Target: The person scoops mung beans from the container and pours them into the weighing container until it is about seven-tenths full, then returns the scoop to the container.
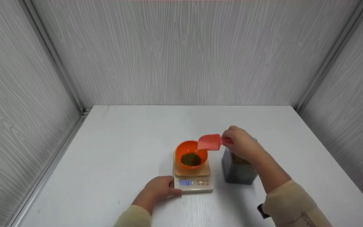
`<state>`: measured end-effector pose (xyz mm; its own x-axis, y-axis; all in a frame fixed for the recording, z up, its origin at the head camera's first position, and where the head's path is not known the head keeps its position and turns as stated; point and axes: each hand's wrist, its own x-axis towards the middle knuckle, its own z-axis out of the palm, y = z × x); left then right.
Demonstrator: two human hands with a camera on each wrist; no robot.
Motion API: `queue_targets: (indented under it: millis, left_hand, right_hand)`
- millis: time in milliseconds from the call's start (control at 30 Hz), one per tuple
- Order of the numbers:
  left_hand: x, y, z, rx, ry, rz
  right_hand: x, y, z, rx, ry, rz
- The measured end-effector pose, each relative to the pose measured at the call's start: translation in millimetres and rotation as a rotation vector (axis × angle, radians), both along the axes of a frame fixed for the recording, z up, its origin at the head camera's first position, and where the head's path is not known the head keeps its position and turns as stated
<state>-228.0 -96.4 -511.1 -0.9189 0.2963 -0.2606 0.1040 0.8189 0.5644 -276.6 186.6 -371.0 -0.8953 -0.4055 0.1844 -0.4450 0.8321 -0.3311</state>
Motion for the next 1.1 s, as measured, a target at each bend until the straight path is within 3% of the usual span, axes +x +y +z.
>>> queue_targets:
  millis: [300,567,833,1100]
  left_hand:
    - [-0.7,0.3,-0.7,-0.001,-0.011,0.000]
    - [-0.3,-0.9,-0.6,0.005,-0.012,0.005]
    - [0.8,-1.0,-0.4,0.000,-0.003,0.010]
    - [-1.4,-0.5,-4.2,-0.011,-0.012,0.014]
  right_hand:
    - [10.2,37.2,23.7,0.018,0.061,-0.022]
    - [18.1,62.0,42.1,0.100,0.055,-0.018]
    - [21.4,65.9,54.2,0.320,0.118,-0.053]
    - [20.4,50.5,36.7,0.571,0.170,-0.063]
